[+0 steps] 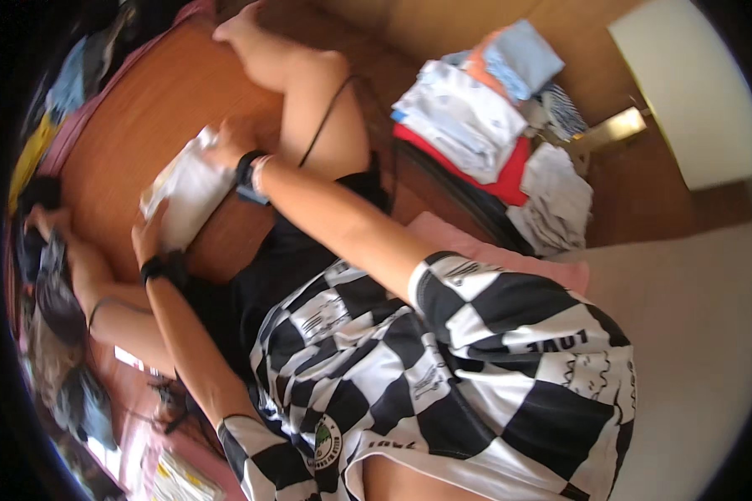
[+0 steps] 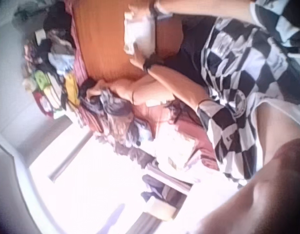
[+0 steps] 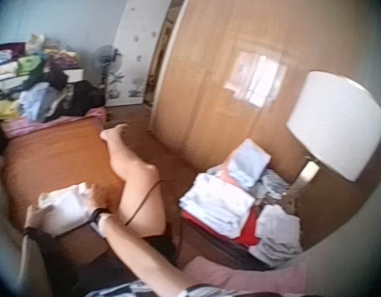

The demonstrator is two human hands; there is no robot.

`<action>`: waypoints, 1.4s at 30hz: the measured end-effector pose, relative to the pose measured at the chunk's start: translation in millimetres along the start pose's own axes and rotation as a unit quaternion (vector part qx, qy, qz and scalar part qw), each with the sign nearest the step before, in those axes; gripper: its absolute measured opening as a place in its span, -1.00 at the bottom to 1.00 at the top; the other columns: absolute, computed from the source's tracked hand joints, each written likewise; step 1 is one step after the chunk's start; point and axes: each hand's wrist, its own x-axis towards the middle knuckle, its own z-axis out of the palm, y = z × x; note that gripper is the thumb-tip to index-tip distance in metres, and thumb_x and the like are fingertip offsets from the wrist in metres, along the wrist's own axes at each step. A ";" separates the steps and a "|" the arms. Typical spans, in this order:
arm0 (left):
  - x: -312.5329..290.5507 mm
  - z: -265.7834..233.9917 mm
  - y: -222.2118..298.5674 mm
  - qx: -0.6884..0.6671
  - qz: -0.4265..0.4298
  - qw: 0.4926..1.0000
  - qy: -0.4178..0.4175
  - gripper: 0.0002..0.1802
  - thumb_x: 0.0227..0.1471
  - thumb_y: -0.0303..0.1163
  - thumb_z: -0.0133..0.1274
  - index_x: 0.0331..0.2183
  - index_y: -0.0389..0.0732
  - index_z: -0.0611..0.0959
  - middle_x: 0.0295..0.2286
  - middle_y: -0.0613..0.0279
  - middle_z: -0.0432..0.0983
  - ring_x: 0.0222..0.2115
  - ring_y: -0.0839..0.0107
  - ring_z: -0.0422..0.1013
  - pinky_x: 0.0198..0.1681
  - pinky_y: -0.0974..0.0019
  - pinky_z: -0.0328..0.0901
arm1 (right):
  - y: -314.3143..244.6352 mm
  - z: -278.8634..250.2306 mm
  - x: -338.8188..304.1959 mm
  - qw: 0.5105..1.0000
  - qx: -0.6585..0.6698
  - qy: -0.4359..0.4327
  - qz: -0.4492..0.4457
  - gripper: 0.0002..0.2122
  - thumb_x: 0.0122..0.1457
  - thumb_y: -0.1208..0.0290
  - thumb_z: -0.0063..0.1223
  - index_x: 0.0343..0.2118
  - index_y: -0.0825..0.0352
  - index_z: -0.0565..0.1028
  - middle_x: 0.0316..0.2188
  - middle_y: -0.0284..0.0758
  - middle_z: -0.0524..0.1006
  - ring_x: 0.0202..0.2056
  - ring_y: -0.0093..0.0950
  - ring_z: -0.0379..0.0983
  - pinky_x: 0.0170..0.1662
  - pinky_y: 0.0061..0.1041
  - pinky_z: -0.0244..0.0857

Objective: Folding various pieces of clothing while sitting on a bed.

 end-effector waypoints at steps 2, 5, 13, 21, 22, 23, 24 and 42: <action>-1.0 3.0 9.2 0.047 -0.089 0.995 0.012 -0.23 -0.10 -0.02 0.40 -0.04 -0.48 0.65 -0.22 0.04 0.63 -0.28 0.33 0.51 -0.21 0.24 0.41 | 2.1 -4.7 -1.8 0.996 0.088 0.007 -0.033 -0.46 -0.19 -0.01 0.34 -0.33 0.46 0.64 -0.29 0.06 0.63 -0.22 -0.08 0.61 -0.11 -0.17 0.48; -5.2 3.0 19.3 0.127 -0.108 0.986 -0.018 -0.19 -0.08 0.03 0.39 0.01 -0.44 0.63 -0.18 0.06 0.63 -0.23 0.30 0.53 -0.16 0.25 0.41 | 5.6 -2.7 1.8 0.990 0.132 -0.047 0.017 -0.39 -0.29 0.02 0.47 -0.30 0.51 0.64 -0.29 0.08 0.64 -0.25 -0.08 0.62 -0.12 -0.22 0.48; -22.7 0.1 28.0 -0.136 -0.102 0.978 -0.119 -0.31 0.07 -0.16 0.30 0.12 -0.36 0.51 -0.06 0.10 0.55 -0.13 0.28 0.51 -0.05 0.25 0.39 | 11.1 9.7 19.7 0.966 0.209 -0.130 0.072 -0.32 -0.26 0.10 0.47 -0.09 0.50 0.56 -0.18 0.04 0.62 -0.12 -0.13 0.59 -0.07 -0.26 0.45; -31.3 -8.9 67.2 -0.117 0.007 0.984 -0.136 -0.36 0.10 -0.24 0.24 0.12 -0.37 0.47 -0.05 0.10 0.53 -0.12 0.29 0.49 -0.05 0.25 0.39 | -9.1 -59.5 12.1 0.965 0.254 -0.054 -0.032 -0.46 -0.22 0.19 0.45 -0.17 0.39 0.56 -0.25 -0.04 0.63 -0.21 -0.16 0.59 -0.14 -0.25 0.43; -35.0 -7.6 84.5 -0.112 0.010 0.984 -0.138 -0.36 0.10 -0.24 0.24 0.12 -0.37 0.47 -0.05 0.10 0.53 -0.12 0.29 0.49 -0.05 0.25 0.39 | -13.9 -78.9 5.3 0.966 0.255 -0.033 -0.030 -0.48 -0.20 0.21 0.44 -0.17 0.39 0.54 -0.25 -0.05 0.63 -0.21 -0.16 0.58 -0.15 -0.26 0.43; -40.2 -11.7 105.0 -0.146 -0.024 0.979 -0.139 -0.38 0.12 -0.25 0.22 0.12 -0.37 0.47 -0.06 0.11 0.53 -0.13 0.32 0.49 -0.07 0.27 0.40 | -15.4 -101.9 0.1 0.956 0.285 0.020 -0.065 -0.48 -0.18 0.22 0.44 -0.16 0.38 0.52 -0.26 -0.06 0.63 -0.22 -0.17 0.59 -0.16 -0.27 0.44; -41.5 -4.0 125.3 -0.169 -0.037 0.977 -0.124 -0.41 0.13 -0.25 0.20 0.11 -0.37 0.48 -0.08 0.13 0.54 -0.16 0.36 0.50 -0.10 0.30 0.41 | -12.9 -130.2 -3.5 0.953 0.293 0.044 -0.058 -0.49 -0.16 0.24 0.43 -0.15 0.38 0.50 -0.26 -0.07 0.63 -0.23 -0.18 0.59 -0.17 -0.29 0.44; -100.2 446.0 247.4 0.046 0.237 0.936 -0.257 -0.36 -0.08 -0.14 0.35 -0.05 -0.35 0.58 -0.19 -0.26 0.61 -0.13 -0.11 0.56 -0.02 0.00 0.43 | 275.4 -394.2 -204.7 0.909 -0.002 0.307 0.281 -0.36 0.05 0.19 0.34 0.07 0.57 0.38 -0.01 0.17 0.50 0.04 0.09 0.45 0.11 -0.10 0.33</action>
